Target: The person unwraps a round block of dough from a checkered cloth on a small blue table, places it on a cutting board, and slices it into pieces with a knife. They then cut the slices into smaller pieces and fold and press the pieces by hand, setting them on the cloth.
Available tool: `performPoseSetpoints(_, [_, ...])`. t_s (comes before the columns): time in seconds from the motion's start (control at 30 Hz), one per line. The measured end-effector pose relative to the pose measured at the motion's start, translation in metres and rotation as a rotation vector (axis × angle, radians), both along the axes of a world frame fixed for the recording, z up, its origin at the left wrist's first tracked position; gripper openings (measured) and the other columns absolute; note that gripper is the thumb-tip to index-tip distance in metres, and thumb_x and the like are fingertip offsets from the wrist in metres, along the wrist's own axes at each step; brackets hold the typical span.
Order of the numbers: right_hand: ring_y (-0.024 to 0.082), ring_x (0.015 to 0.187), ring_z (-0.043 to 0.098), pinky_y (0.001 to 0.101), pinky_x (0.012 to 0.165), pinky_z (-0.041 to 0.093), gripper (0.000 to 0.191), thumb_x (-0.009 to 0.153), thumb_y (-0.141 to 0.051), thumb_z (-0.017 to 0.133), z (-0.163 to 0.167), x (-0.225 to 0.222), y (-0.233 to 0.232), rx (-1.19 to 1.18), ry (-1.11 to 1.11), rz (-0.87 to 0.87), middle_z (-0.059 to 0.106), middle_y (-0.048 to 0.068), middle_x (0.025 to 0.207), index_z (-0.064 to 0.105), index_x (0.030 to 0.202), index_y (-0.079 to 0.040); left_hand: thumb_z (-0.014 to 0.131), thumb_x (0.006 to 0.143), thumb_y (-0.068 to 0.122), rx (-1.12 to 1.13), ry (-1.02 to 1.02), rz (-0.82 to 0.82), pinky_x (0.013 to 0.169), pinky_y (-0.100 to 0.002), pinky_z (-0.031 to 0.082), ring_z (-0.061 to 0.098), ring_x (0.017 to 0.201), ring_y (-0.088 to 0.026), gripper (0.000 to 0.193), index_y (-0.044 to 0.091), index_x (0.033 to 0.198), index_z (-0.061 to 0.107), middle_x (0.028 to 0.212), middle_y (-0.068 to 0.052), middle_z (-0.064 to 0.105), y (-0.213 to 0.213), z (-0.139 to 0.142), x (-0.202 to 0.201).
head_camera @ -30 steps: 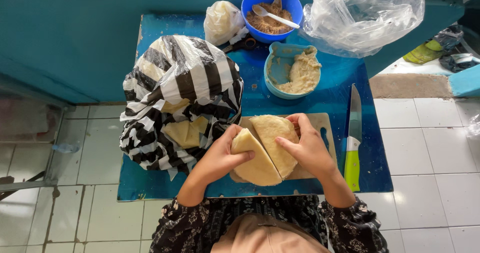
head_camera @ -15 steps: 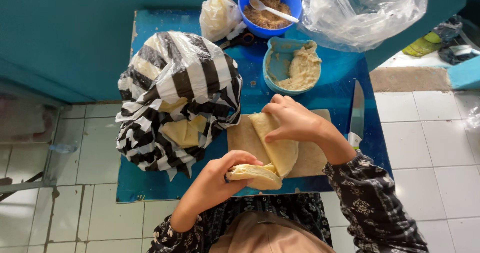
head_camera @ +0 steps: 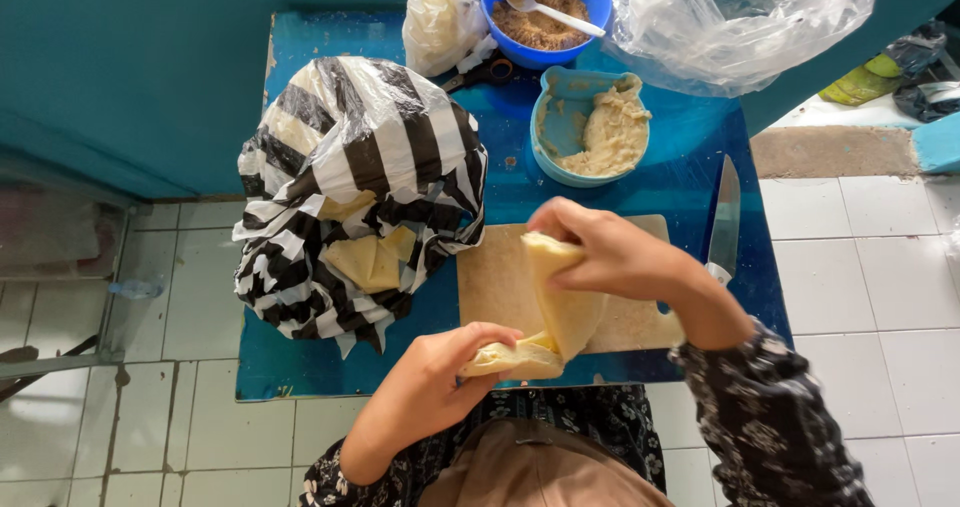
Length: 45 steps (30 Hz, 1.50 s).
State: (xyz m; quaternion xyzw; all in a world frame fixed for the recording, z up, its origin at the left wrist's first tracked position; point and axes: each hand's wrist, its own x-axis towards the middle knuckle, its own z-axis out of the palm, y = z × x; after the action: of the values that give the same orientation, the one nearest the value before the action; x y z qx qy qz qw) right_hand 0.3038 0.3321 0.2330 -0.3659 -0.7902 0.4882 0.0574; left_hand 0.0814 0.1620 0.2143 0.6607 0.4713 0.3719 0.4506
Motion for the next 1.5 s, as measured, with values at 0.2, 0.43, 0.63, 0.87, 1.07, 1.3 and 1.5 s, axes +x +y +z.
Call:
performPoseSetpoints(0.2, [0.025, 0.104, 0.066, 0.0362, 0.084, 0.055, 0.031, 0.069, -0.004, 0.086, 0.035, 0.053, -0.025, 0.206, 0.187, 0.136, 0.067, 0.007, 0.108, 0.067, 0.094, -0.004, 0.077, 0.086, -0.001, 0.002, -0.107, 0.033, 0.075, -0.027, 0.061, 0.080, 0.090, -0.019, 0.035, 0.006, 0.117, 0.064, 0.113, -0.008, 0.080, -0.004, -0.007, -0.006])
performPoseSetpoints(0.43, [0.027, 0.124, 0.073, 0.0448, 0.122, 0.039, 0.028, 0.088, 0.005, 0.075, 0.024, 0.094, -0.050, -0.025, 0.470, 0.163, 0.077, 0.011, 0.125, 0.064, 0.113, -0.003, 0.074, 0.093, -0.002, 0.027, -0.348, 0.045, 0.089, -0.028, 0.061, 0.076, 0.106, -0.017, 0.030, 0.003, 0.119, 0.060, 0.118, -0.015, 0.078, -0.003, -0.019, -0.013])
performPoseSetpoints(0.63, [0.018, 0.106, 0.074, 0.0330, 0.087, 0.060, 0.034, 0.083, -0.001, 0.077, -0.002, 0.109, -0.051, -0.098, 0.340, -0.025, 0.078, 0.009, 0.112, 0.064, 0.115, -0.003, 0.078, 0.090, 0.001, -0.032, -0.261, 0.048, 0.076, -0.025, 0.059, 0.072, 0.088, -0.011, 0.031, 0.005, 0.117, 0.063, 0.109, -0.009, 0.079, 0.000, -0.024, -0.008])
performPoseSetpoints(0.87, [0.013, 0.089, 0.065, 0.0320, 0.075, 0.055, 0.029, 0.087, -0.021, 0.076, -0.014, 0.061, 0.011, -0.186, -0.002, -0.072, 0.069, 0.005, 0.092, 0.065, 0.106, -0.002, 0.077, 0.085, 0.010, -0.293, -0.308, 0.020, 0.087, -0.029, 0.056, 0.067, 0.100, -0.011, 0.039, 0.005, 0.121, 0.062, 0.108, -0.005, 0.070, 0.072, -0.043, 0.000])
performPoseSetpoints(1.07, [0.016, 0.093, 0.070, 0.0330, 0.080, 0.056, 0.032, 0.083, -0.021, 0.077, -0.024, 0.037, 0.026, -0.049, -0.133, -0.036, 0.073, 0.009, 0.097, 0.065, 0.108, -0.004, 0.078, 0.086, 0.017, -0.294, -0.042, -0.121, 0.087, -0.031, 0.055, 0.068, 0.102, -0.014, 0.045, 0.003, 0.126, 0.063, 0.111, -0.007, 0.074, 0.118, -0.051, -0.007])
performPoseSetpoints(1.3, [0.022, 0.101, 0.068, 0.0351, 0.085, 0.055, 0.048, 0.082, -0.022, 0.078, -0.018, 0.039, 0.014, 0.106, -0.103, -0.166, 0.070, 0.011, 0.110, 0.060, 0.124, -0.005, 0.077, 0.084, 0.014, -0.262, -0.147, -0.014, 0.099, -0.031, 0.052, 0.061, 0.120, -0.015, 0.066, 0.005, 0.143, 0.049, 0.133, -0.010, 0.062, 0.111, -0.048, 0.003])
performPoseSetpoints(1.5, [0.038, 0.110, 0.060, 0.0462, 0.091, 0.050, 0.049, 0.087, -0.019, 0.074, -0.020, 0.081, -0.072, 0.742, -0.459, -0.457, 0.060, 0.017, 0.120, 0.061, 0.133, -0.007, 0.071, 0.087, 0.004, -0.225, -0.206, 0.066, 0.105, -0.030, 0.049, 0.056, 0.129, -0.016, 0.067, 0.004, 0.150, 0.047, 0.142, -0.011, 0.060, 0.092, -0.049, 0.006])
